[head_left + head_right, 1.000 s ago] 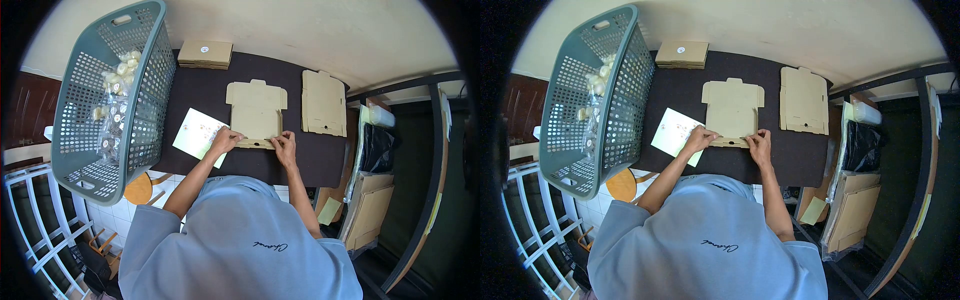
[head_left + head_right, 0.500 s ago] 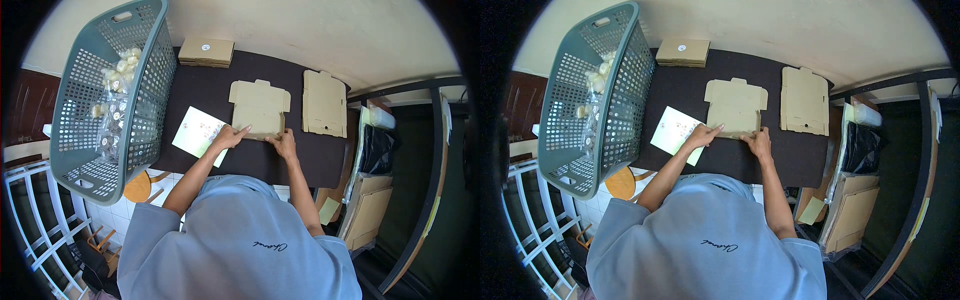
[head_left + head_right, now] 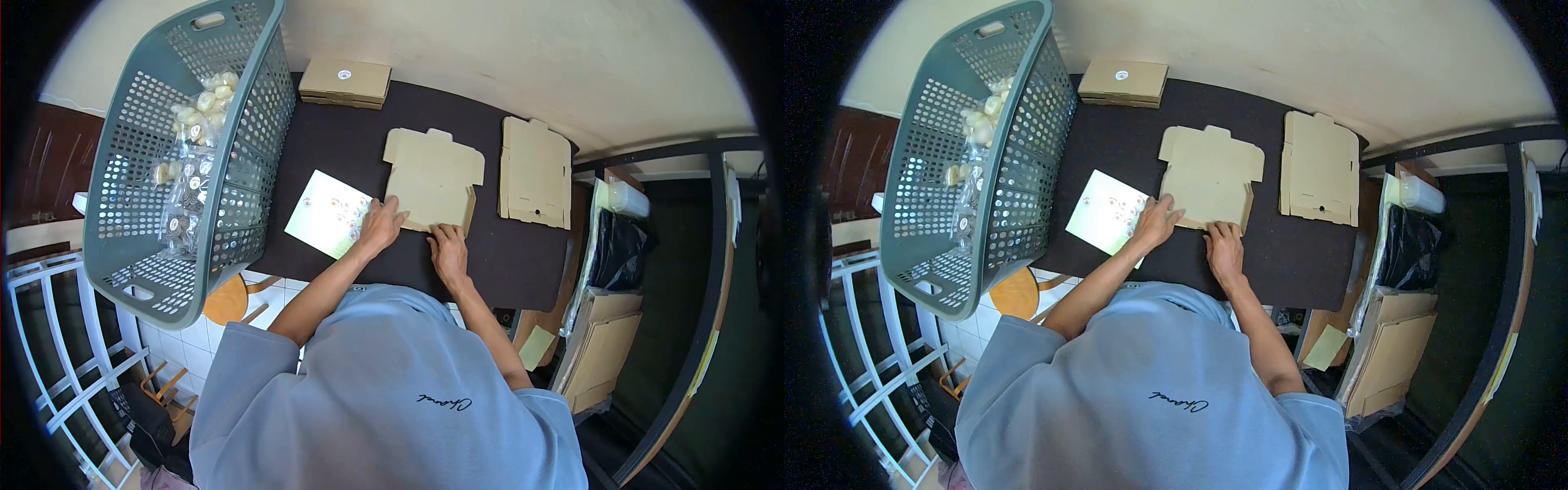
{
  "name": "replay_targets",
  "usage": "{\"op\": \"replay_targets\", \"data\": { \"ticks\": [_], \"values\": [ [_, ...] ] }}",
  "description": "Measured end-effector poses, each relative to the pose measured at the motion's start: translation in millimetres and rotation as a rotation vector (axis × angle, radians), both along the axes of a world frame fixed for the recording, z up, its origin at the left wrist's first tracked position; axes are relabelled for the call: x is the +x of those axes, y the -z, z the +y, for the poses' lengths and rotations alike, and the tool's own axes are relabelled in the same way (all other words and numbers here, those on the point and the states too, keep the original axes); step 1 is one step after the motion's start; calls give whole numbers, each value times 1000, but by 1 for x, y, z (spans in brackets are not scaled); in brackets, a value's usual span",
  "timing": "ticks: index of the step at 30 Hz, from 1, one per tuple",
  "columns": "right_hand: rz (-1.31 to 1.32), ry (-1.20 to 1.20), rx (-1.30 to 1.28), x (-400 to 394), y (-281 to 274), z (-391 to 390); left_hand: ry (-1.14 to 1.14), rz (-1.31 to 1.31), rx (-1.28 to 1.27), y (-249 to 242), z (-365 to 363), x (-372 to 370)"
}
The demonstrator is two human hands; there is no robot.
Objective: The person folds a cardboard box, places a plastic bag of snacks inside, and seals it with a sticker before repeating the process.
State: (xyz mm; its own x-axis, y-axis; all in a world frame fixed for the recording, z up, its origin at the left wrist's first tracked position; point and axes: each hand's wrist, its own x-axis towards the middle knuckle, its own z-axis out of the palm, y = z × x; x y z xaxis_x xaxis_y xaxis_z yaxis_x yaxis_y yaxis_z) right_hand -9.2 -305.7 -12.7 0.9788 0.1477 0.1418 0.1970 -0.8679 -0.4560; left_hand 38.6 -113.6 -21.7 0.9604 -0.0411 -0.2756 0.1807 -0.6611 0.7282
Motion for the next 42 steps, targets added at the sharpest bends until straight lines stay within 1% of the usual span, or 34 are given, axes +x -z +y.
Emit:
{"op": "replay_targets", "data": {
  "ticks": [2, 3, 5, 7, 9, 11, 12, 14, 15, 17, 18, 20, 22, 23, 24, 25, 26, 27, 28, 30, 31, 32, 34, 36, 37, 38, 39, 40, 41, 42],
  "values": [
    [15, -6, 30, 2, 8, -2, 60, 47, -122, -12, -1, -6],
    [15, 18, 25, 6, 7, -2, 30, 42, -110, -7, -1, -10],
    [59, 17, -67, 11, -4, 6, 158, -33, -113, 16, 6, -15],
    [132, 29, -98, 16, -2, 8, 124, 60, -77, 22, 3, -13],
    [206, -9, -134, 26, -12, 8, 123, 112, -58, 18, 0, -8],
    [271, -48, -161, 35, -6, 5, 153, 125, -36, 3, 1, -8],
    [258, -83, -157, 37, -7, 5, 170, 127, -60, -1, 4, -9],
    [312, -84, -144, 40, -5, -1, 190, 103, -81, -11, 11, -14],
    [305, -106, -144, 40, -4, -4, 169, 98, -78, -33, 21, -13],
    [371, -61, -59, 39, 0, -10, 88, 189, -68, -107, 44, -17],
    [415, -48, -88, 41, -7, -7, 112, 159, -87, -136, 58, -20],
    [424, -49, -102, 45, -16, -3, 228, -21, -189, -184, 90, -34],
    [434, -46, -115, 46, -17, -2, 375, -156, -313, -245, 124, -49],
    [459, -50, -120, 49, -15, -3, 461, -266, -385, -263, 142, -56],
    [485, -54, -127, 50, -14, -5, 515, -138, -457, -305, 163, -59],
    [483, -63, -125, 51, -14, -7, 540, -96, -551, -320, 182, -61],
    [526, -54, -72, 51, -15, -9, 550, -102, -542, -330, 202, -61],
    [568, -44, -18, 51, -17, -11, 456, -146, -495, -337, 220, -61],
    [564, -50, -17, 51, -20, -13, 316, -135, -375, -345, 235, -59],
    [631, -63, 72, 49, -29, -18, 88, -253, -189, -339, 267, -42],
    [625, -66, 76, 48, -37, -20, 45, -179, -111, -332, 290, -30],
    [641, -68, 157, 46, -44, -22, 1, -104, -31, -323, 313, -20],
    [669, -72, 295, 39, -40, -32, 59, 37, 230, -307, 348, -7],
    [624, -59, 328, 30, -27, -46, 67, 290, 486, -290, 375, 4],
    [585, -43, 352, 28, -23, -50, 66, 290, 491, -270, 398, 10],
    [588, -11, 426, 24, -33, -47, 74, 362, 603, -244, 425, 14],
    [591, -13, 429, 21, -37, -50, 83, 435, 714, -228, 444, 16],
    [535, -19, 418, 18, -39, -54, 82, 436, 717, -224, 449, 19],
    [479, -22, 406, 14, -42, -58, 98, 510, 799, -221, 454, 22],
    [477, -18, 410, 11, -50, -59, 115, 581, 883, -216, 459, 28]
  ]
}}
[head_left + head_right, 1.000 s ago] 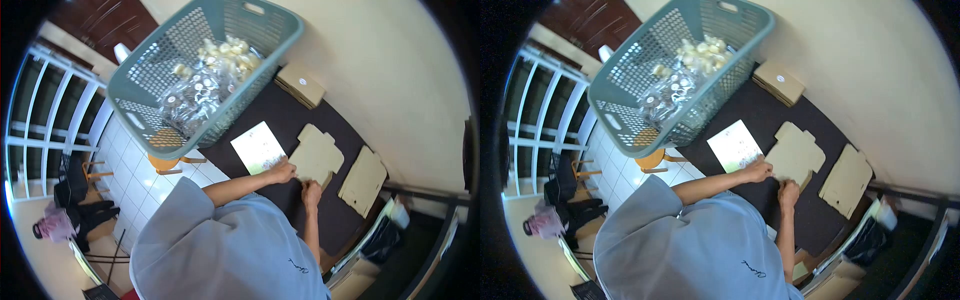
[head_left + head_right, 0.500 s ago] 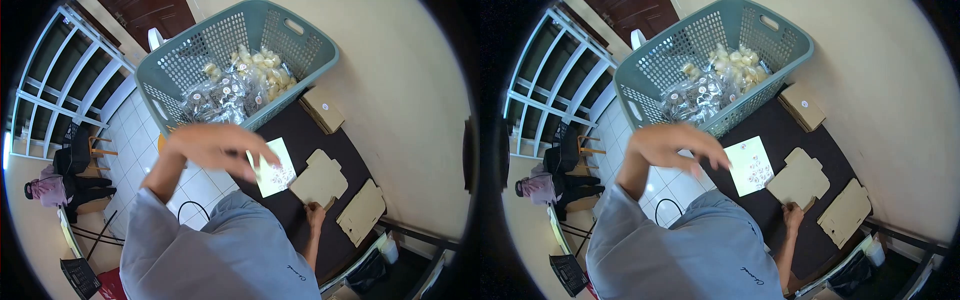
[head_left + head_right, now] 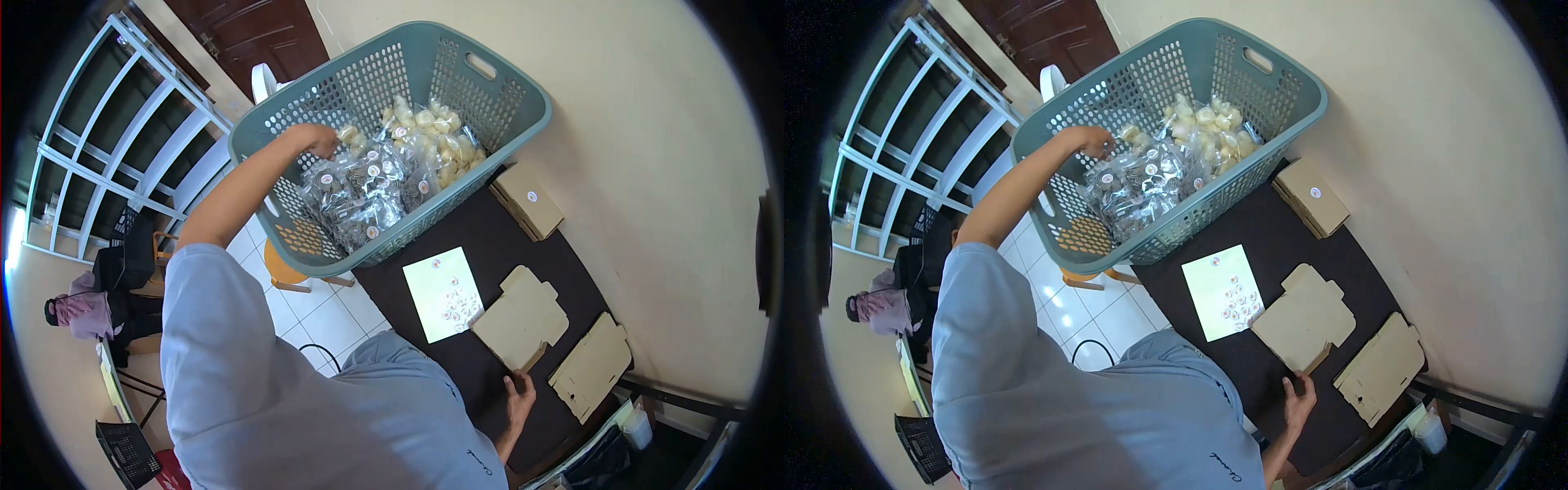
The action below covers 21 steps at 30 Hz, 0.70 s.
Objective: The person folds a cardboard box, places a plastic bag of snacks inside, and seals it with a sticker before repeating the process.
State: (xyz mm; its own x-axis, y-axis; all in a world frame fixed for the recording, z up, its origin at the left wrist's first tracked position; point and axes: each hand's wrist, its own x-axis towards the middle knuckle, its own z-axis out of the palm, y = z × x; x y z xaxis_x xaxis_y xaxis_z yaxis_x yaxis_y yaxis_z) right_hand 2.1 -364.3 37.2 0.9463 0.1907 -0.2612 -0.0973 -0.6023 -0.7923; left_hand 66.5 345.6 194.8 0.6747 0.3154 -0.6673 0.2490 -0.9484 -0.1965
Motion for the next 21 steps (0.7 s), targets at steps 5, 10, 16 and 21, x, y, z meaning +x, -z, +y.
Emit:
{"op": "replay_targets", "data": {
  "ticks": [5, 10, 16, 21],
  "values": [
    [20, 168, 67, -23, -5, -25, 42, 166, 119, 46, 30, 9],
    [343, -36, 156, -55, -92, -53, -145, 91, 107, 80, 49, 9],
    [358, -246, 156, 46, -94, -29, -220, 258, 19, 97, 57, 1],
    [391, -314, 162, 86, -99, -25, -409, 741, -165, 100, 41, 5]
  ]
}}
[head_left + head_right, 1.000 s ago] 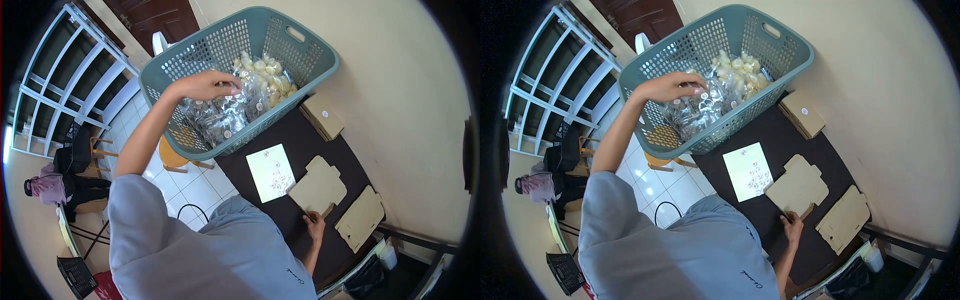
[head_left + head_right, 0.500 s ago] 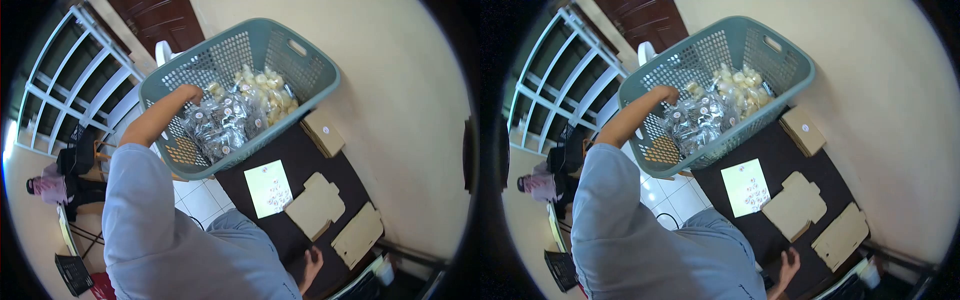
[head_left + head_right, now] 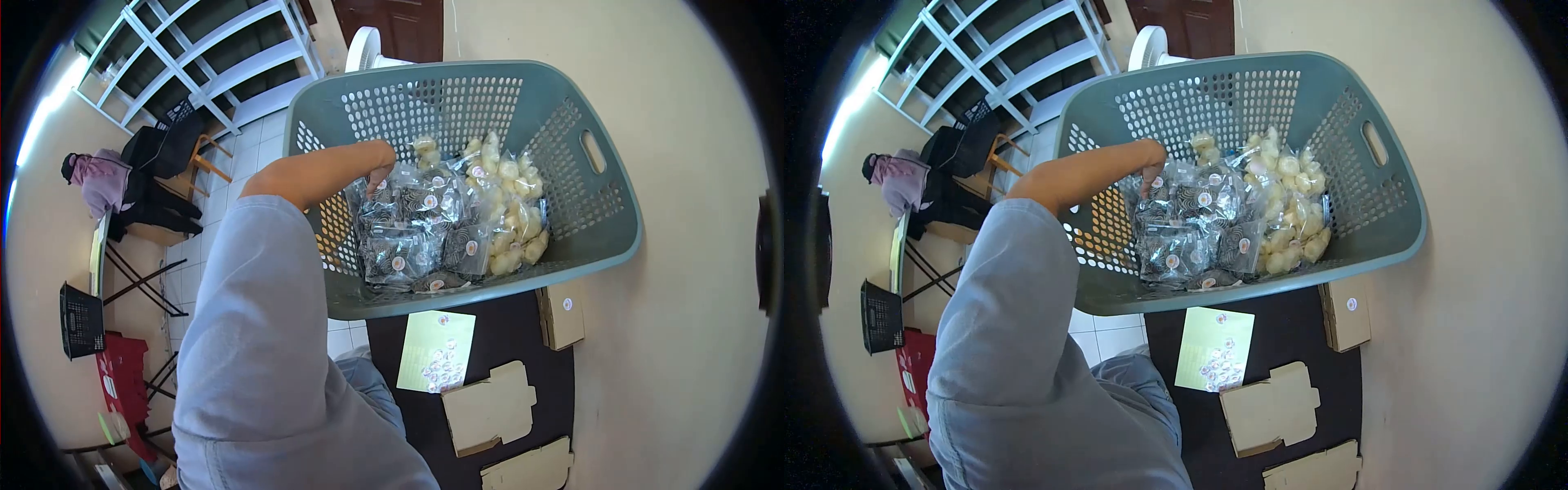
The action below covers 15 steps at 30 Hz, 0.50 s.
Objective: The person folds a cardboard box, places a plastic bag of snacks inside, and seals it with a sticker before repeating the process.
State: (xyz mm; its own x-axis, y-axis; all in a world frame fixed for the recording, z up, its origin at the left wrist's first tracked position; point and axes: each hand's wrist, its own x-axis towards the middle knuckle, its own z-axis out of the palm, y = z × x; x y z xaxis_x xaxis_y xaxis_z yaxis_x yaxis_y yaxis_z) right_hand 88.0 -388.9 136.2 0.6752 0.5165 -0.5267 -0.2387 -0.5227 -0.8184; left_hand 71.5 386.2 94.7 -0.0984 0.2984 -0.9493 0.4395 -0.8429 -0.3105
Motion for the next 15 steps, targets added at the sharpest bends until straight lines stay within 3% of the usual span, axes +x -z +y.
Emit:
{"op": "replay_targets", "data": {
  "ticks": [2, 3, 6, 7, 11, 15],
  "values": [
    [15, -13, 12, 8, -1, -2, 131, 1, -137, 20, 6, -7],
    [20, -9, 21, 9, -3, -3, 168, 15, -273, 64, 33, -15],
    [30, 0, 54, 8, -4, -5, 174, 29, -149, 65, 30, -24],
    [32, 6, 68, 6, -4, -5, 192, -4, 47, 45, 11, -28],
    [26, 37, 112, -7, -10, -12, 127, 54, 80, 27, 12, -28],
    [11, 70, 169, -26, -19, -14, -83, -159, 98, -47, -6, -16]
  ]
}}
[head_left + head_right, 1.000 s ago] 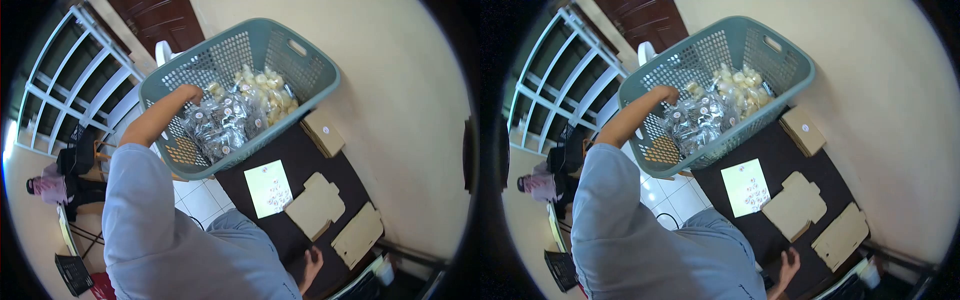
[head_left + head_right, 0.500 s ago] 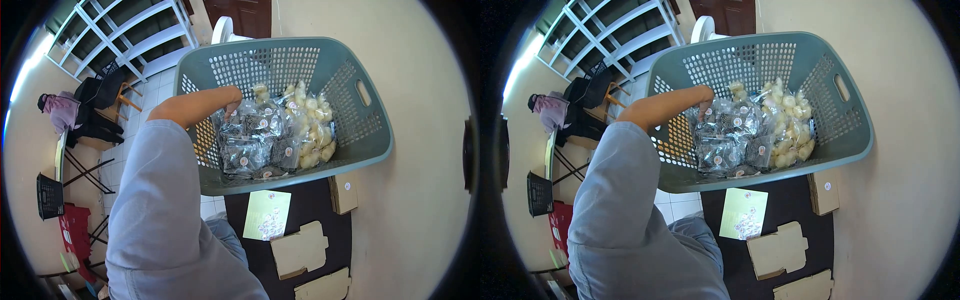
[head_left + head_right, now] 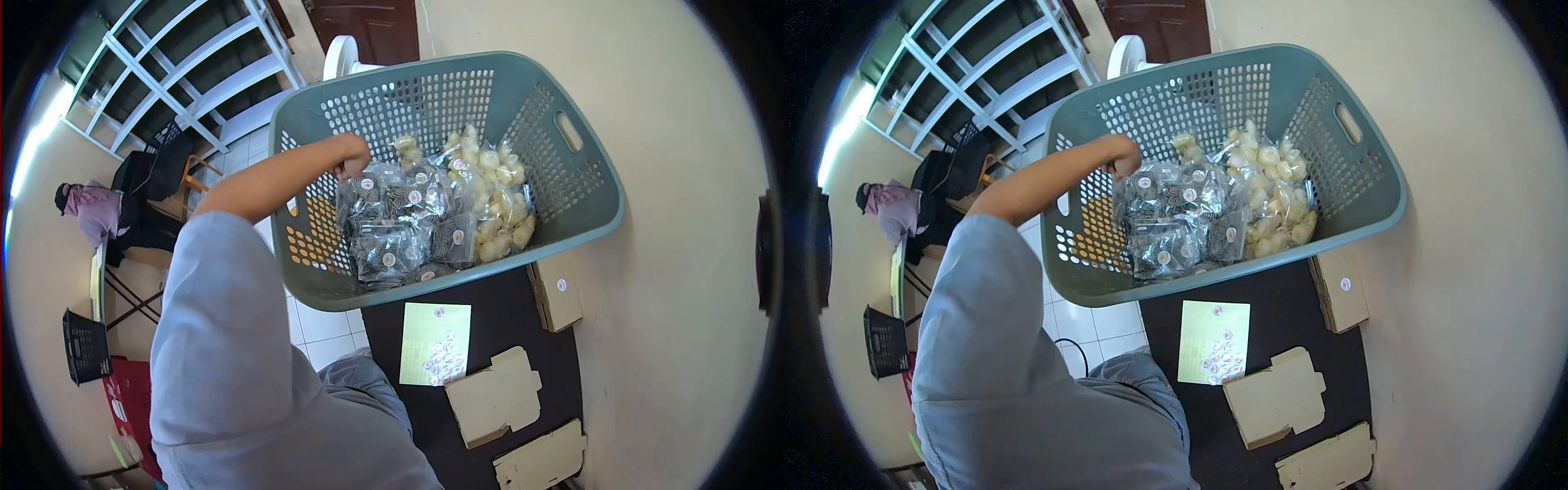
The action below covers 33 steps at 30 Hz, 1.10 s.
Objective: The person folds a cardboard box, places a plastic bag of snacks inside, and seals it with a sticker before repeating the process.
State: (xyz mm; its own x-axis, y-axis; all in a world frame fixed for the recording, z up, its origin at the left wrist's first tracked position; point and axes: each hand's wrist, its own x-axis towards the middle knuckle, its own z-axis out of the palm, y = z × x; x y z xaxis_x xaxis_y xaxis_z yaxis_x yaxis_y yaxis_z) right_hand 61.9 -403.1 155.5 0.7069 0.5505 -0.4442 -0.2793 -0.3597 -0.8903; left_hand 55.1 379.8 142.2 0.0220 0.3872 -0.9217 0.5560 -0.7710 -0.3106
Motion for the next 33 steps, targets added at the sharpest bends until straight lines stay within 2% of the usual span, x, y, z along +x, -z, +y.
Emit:
{"op": "replay_targets", "data": {
  "ticks": [1, 3, 5, 7, 9, 11, 13, 15, 17, 19, 21, 23, 25, 26, 28, 29, 30, 31, 33],
  "values": [
    [-1, 16, 12, -8, -4, -1, 17, -1, 1, -29, -12, 1],
    [-11, 57, 28, -26, -12, -3, -127, -470, -16, -85, -34, 0],
    [-19, 89, 39, -41, -21, -9, -97, -734, -132, -119, -45, -8],
    [-39, 142, 60, -59, -36, -7, 158, -1001, -245, -153, -67, -9],
    [-150, 77, -151, -46, -24, 1, 147, -1380, -260, -185, -121, -11],
    [-161, 143, -81, -28, -14, 22, 171, -1685, -411, -197, -167, -14],
    [-321, 245, -103, -13, -25, 54, -114, -1709, -541, -208, -222, -19],
    [-573, 192, -133, 5, -49, 87, -164, -1731, -643, -197, -269, -23],
    [-678, 236, -8, 6, -80, 126, -211, -1863, -839, -168, -322, -20],
    [-931, 131, 42, 7, -106, 155, -481, -1689, -993, -148, -372, -21],
    [-950, 58, -50, 1, -118, 178, -487, -1643, -1074, -121, -412, -17],
    [-867, 55, -74, -1, -90, 180, -281, -1624, -1073, -108, -434, -14],
    [-812, 160, -75, 0, -64, 175, -74, -1765, -1108, -103, -450, -8],
    [-706, 212, -29, 0, -55, 169, -71, -1749, -1129, -92, -453, -8],
    [-451, 349, 121, 3, -39, 161, -469, -1827, -1428, -57, -456, -12],
    [-302, 440, 227, 3, -33, 159, -518, -1931, -1340, -42, -453, -6],
    [-147, 441, 368, 2, -31, 152, -550, -1860, -1240, -39, -453, 1],
    [-146, 458, 368, 0, -27, 148, -581, -1786, -1138, -36, -454, 5],
    [-76, 421, 466, -5, -20, 142, -454, -1604, -1247, -15, -451, 10]
  ]
}}
